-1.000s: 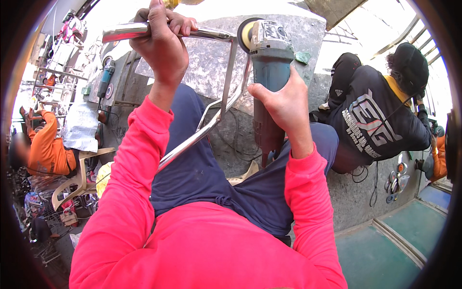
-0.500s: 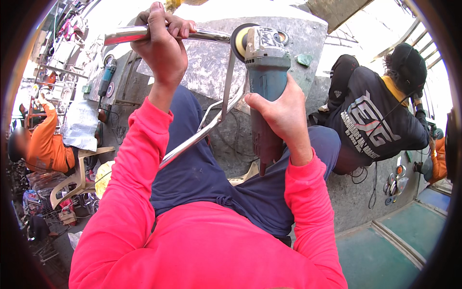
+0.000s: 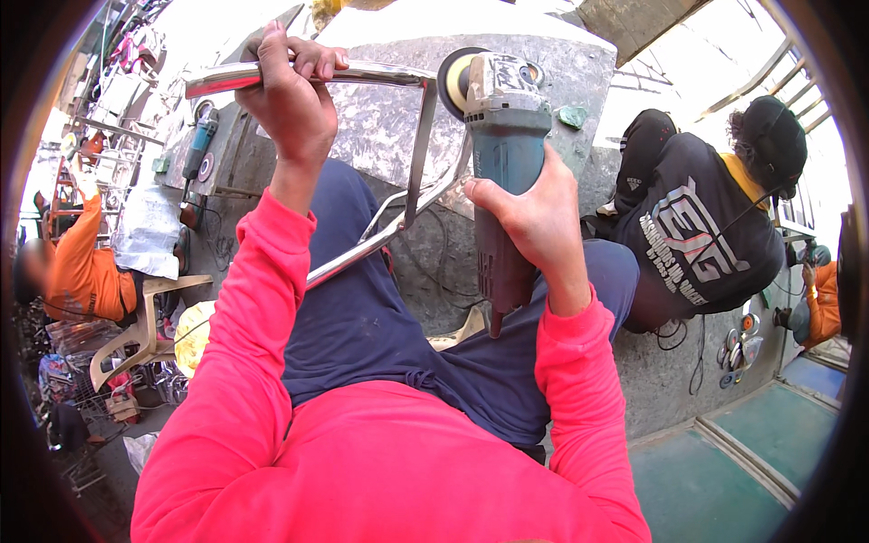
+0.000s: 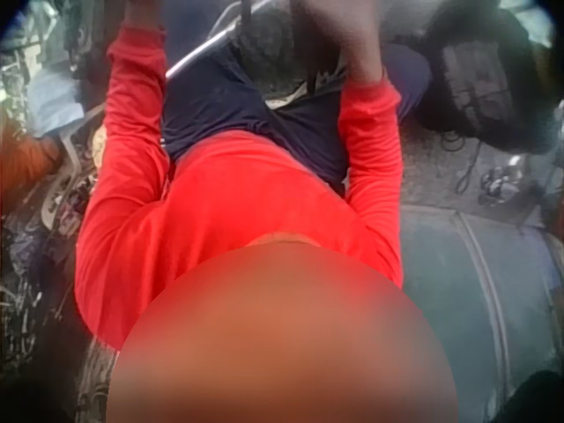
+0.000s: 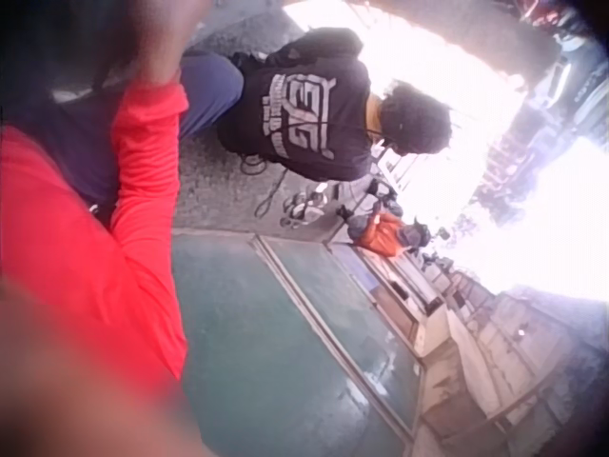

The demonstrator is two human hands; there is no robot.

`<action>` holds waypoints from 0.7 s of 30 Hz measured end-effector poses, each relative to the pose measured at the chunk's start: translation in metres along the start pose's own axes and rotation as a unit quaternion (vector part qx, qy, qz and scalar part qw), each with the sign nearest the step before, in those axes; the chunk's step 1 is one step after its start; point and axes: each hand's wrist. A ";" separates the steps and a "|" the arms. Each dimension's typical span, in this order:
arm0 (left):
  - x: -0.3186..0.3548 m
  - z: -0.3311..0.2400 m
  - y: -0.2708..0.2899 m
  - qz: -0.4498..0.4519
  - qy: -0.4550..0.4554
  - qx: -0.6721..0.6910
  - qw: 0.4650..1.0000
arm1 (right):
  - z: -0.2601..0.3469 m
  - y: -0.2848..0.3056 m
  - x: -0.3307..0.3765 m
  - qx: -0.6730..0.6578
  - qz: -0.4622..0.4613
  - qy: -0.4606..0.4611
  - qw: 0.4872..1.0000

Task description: The person sits on the ground and uses an angle grinder to smooth the edges of a metal frame. They hold the frame with one hand and operate the grinder with the other, moving along the edges to remove burrs and polish the surface.

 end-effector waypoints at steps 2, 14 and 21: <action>0.002 -0.001 0.001 -0.004 -0.001 0.002 1.000 | 0.002 -0.003 0.003 -0.015 0.007 -0.002 1.000; 0.008 -0.010 -0.004 0.030 -0.011 0.009 0.999 | 0.009 -0.005 0.009 -0.018 0.008 0.010 1.000; 0.007 -0.010 0.001 0.015 -0.005 0.008 1.000 | 0.003 0.002 0.001 0.005 0.006 -0.034 0.999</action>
Point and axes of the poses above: each hand's wrist, its own x-axis away from the middle knuckle, its own y-axis out of the back of the hand, z = x × y, and after that the axes turned 15 degrees about z, right-handed
